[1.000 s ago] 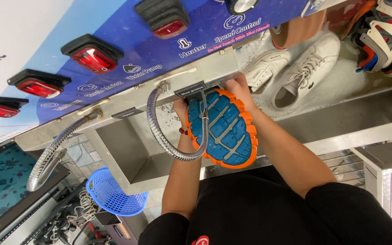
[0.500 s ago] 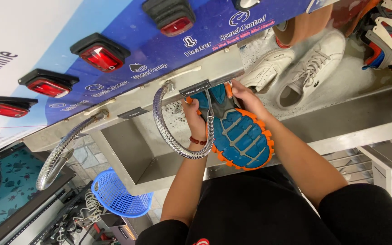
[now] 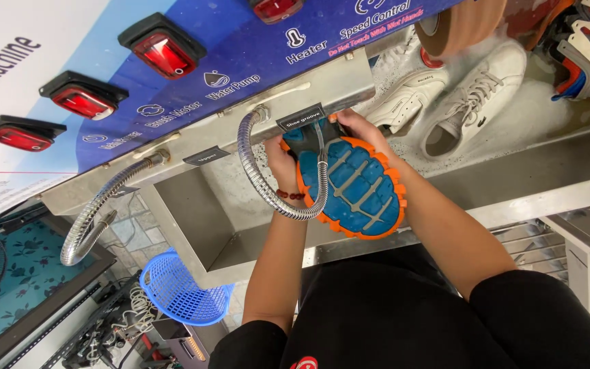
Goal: Washing and scrubbing a pair of sneakers using a specialized shoe-washing machine.
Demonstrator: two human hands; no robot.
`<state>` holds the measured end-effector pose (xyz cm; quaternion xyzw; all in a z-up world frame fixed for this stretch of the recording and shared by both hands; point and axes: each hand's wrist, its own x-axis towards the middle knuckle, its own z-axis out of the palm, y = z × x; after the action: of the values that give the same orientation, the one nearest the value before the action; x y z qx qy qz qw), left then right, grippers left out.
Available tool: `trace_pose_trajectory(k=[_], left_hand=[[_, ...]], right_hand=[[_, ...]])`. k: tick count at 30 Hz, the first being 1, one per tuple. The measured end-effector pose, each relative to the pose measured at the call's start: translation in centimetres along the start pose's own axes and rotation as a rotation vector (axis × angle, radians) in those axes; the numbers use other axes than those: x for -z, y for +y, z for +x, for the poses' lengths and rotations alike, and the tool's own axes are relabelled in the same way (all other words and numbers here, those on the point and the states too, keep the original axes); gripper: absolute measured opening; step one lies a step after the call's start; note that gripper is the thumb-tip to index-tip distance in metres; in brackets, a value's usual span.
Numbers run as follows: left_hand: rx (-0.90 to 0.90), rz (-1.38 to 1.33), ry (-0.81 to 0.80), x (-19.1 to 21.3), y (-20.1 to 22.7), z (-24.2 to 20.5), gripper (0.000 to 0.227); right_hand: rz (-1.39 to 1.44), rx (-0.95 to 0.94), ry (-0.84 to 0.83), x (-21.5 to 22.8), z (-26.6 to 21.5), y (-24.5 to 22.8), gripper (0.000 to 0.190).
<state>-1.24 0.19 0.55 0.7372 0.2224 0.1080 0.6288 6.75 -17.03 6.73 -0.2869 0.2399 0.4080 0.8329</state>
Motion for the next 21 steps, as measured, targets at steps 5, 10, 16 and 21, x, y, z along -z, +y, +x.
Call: trace_pose_trajectory(k=[5,10,16,21], left_hand=[[0.27,-0.408,-0.022,-0.4,7.0,2.0,0.026],[0.487,-0.81,0.041,0.3,5.9,2.2,0.041],[0.493,-0.682,0.141,1.6,-1.6,3.8,0.034],[0.484,-0.691,0.167,0.6,-0.3,5.0,0.042]], right_hand=[[-0.422,0.316,-0.071,7.9,6.9,5.7,0.034],[-0.187,0.226,-0.079,8.2,7.2,6.4,0.032],[-1.147,0.905,-0.136,6.6,5.8,4.0,0.037],[-1.072,0.936,-0.173,5.6,4.9,3.3,0.033]])
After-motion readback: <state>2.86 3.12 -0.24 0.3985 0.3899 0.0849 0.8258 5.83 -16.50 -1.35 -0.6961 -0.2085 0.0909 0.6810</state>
